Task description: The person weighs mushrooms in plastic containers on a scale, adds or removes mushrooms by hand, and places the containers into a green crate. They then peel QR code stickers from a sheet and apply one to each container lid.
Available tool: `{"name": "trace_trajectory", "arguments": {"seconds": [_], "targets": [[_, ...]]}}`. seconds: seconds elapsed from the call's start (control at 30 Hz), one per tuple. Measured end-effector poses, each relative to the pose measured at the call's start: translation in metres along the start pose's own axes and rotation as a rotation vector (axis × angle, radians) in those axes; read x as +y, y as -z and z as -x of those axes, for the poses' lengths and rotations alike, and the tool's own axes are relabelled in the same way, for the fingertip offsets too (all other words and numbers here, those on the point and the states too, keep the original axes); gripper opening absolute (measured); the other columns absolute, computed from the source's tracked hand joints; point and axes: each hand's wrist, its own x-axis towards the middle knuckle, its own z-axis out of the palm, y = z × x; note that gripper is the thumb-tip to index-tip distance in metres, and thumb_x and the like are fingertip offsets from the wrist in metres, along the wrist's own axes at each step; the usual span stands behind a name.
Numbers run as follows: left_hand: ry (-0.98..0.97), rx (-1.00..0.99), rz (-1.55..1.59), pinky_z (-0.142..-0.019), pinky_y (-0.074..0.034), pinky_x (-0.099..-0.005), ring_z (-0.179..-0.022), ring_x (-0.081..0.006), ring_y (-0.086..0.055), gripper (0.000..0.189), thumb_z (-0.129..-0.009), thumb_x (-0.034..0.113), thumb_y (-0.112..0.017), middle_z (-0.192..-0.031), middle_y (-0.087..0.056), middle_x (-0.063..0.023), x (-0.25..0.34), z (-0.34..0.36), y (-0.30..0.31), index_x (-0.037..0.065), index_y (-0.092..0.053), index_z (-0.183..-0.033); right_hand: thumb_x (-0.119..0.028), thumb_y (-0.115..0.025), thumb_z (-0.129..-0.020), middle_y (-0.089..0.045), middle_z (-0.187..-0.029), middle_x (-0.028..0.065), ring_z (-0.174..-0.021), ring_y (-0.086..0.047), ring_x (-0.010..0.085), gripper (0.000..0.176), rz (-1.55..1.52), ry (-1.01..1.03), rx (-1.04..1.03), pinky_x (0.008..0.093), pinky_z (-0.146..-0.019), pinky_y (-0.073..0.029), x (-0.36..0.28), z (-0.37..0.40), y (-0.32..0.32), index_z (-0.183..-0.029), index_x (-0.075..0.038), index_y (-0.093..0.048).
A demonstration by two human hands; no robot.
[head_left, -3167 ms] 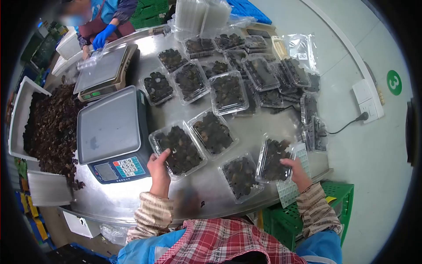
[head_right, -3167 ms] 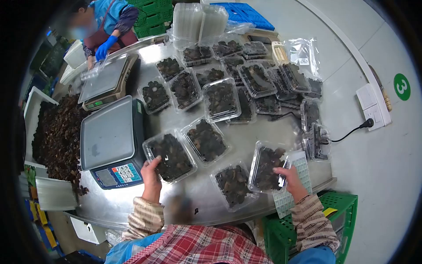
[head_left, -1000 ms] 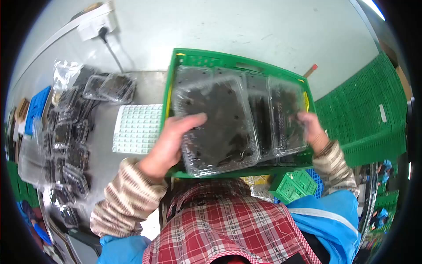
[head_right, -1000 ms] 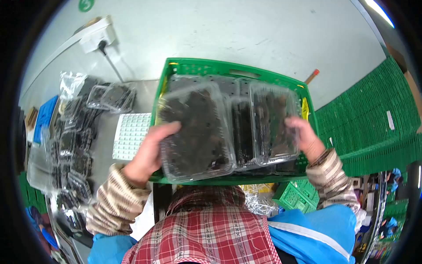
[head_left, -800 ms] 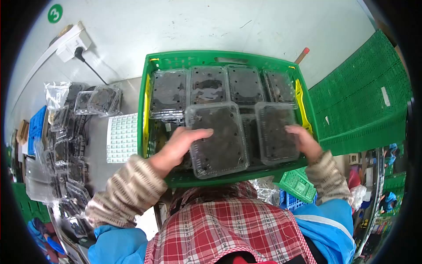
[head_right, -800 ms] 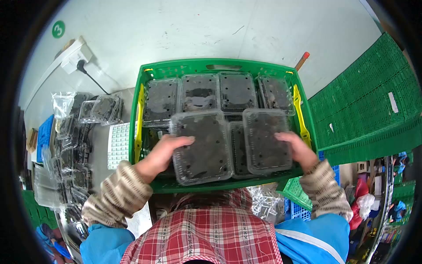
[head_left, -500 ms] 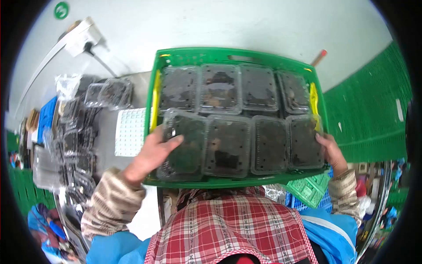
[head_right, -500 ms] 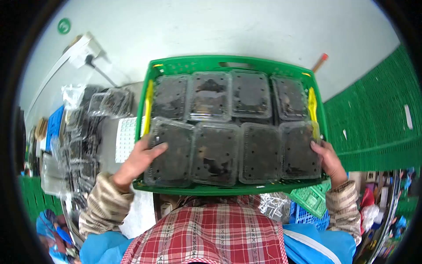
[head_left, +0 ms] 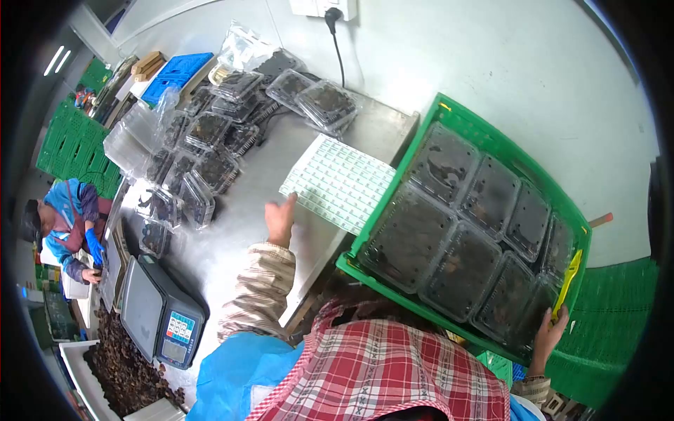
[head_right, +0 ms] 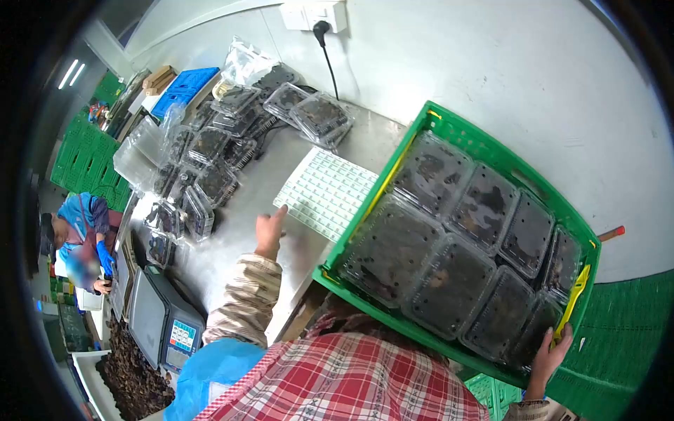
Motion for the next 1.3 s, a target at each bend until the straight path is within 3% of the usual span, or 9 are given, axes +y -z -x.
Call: {"name": "trace_trajectory", "arguments": {"seconds": [0.17,0.33,0.4,0.57,0.7,0.77,1.0,1.1,1.3], "targets": [[0.675,-0.280,0.543,-0.047,-0.040,-0.0288,-0.056,-0.0165,-0.054,0.033,-0.074,0.019,-0.074,-0.068,-0.056,-0.0096,0.063,0.006,0.026,-0.008,-0.057,-0.085,-0.012,-0.057,-0.088,-0.046,-0.126,0.0196,-0.117,-0.043,0.0346,0.043,0.141,0.285,0.141,0.0411,-0.097,-0.036,-0.036,-0.009,-0.013,-0.125,0.003,-0.041],[0.222,-0.245,0.782,-0.053,-0.042,-0.0267,-0.061,-0.0125,-0.055,0.009,-0.083,0.006,-0.062,-0.078,-0.063,-0.0059,0.074,-0.015,0.016,-0.002,-0.063,-0.087,-0.002,-0.063,-0.077,-0.049,-0.124,0.0170,-0.115,-0.048,0.0316,0.045,-0.314,0.389,-0.083,0.0376,-0.095,-0.039,-0.176,-0.041,-0.023,-0.120,0.000,-0.049],[-0.189,-0.431,0.776,-0.069,-0.043,-0.0235,-0.073,-0.0074,-0.056,0.011,-0.085,0.004,-0.060,-0.083,-0.064,-0.0002,0.121,-0.007,0.062,0.000,-0.064,-0.094,0.003,-0.066,-0.070,-0.054,-0.119,0.0161,-0.109,-0.053,0.0316,0.047,-0.297,0.693,-0.140,0.0373,-0.093,-0.042,-0.262,-0.045,-0.024,-0.115,-0.001,-0.054],[-0.422,-0.864,0.735,-0.074,-0.042,-0.0213,-0.080,-0.0044,-0.052,0.004,-0.085,0.001,-0.059,-0.088,-0.061,0.0018,0.240,0.056,0.190,0.000,-0.062,-0.085,-0.014,-0.074,-0.067,-0.057,-0.113,0.0140,-0.105,-0.055,0.0322,0.053,-0.652,1.290,-0.107,0.0395,-0.090,-0.044,-0.433,-0.038,-0.040,-0.114,-0.004,-0.053],[-0.567,-0.958,0.660,-0.082,-0.042,-0.0250,-0.089,-0.0098,-0.054,0.005,-0.084,0.000,-0.060,-0.099,-0.062,-0.0044,0.248,0.060,0.231,-0.001,-0.062,-0.088,-0.013,-0.073,-0.070,-0.060,-0.104,0.0144,-0.098,-0.058,0.0310,0.047,-0.785,1.312,-0.311,0.0372,-0.082,-0.047,-0.471,-0.027,-0.053,-0.110,-0.004,-0.052],[-0.951,-0.641,0.686,-0.091,-0.040,-0.0311,-0.102,-0.0177,-0.053,0.008,-0.082,0.000,-0.061,-0.115,-0.057,-0.0117,0.252,0.070,0.233,0.000,-0.063,-0.089,-0.014,-0.071,-0.074,-0.061,-0.092,0.0138,-0.087,-0.061,0.0303,0.036,-0.872,1.108,-0.677,0.0347,-0.072,-0.049,-0.465,-0.017,-0.054,-0.103,-0.002,-0.053],[-0.837,-0.595,0.743,-0.086,-0.043,-0.0312,-0.097,-0.0206,-0.056,0.007,-0.084,0.001,-0.060,-0.108,-0.060,-0.0151,0.238,0.087,0.251,-0.003,-0.065,-0.085,-0.013,-0.070,-0.074,-0.058,-0.084,0.0115,-0.077,-0.058,0.0291,0.030,-0.847,1.444,-0.396,0.0347,-0.068,-0.048,-0.468,0.006,-0.076,-0.099,-0.001,-0.058],[-0.839,-0.447,0.778,-0.072,-0.044,-0.0226,-0.083,-0.0129,-0.056,0.007,-0.082,-0.004,-0.061,-0.096,-0.062,-0.0112,0.233,0.087,0.249,-0.003,-0.065,-0.087,-0.010,-0.071,-0.072,-0.058,-0.086,0.0108,-0.080,-0.058,0.0293,0.027,-0.983,1.226,-0.157,0.0362,-0.068,-0.048,-0.470,0.013,-0.062,-0.095,-0.001,-0.059],[-0.860,-0.346,0.769,-0.067,-0.043,-0.0205,-0.079,-0.0105,-0.055,0.010,-0.079,-0.004,-0.066,-0.094,-0.062,-0.0100,0.232,0.090,0.247,-0.003,-0.066,-0.088,-0.005,-0.069,-0.075,-0.059,-0.083,0.0104,-0.072,-0.060,0.0240,0.022,-1.045,1.195,-0.572,0.0308,-0.065,-0.049,-0.461,0.011,-0.067,-0.094,-0.001,-0.058]]}}
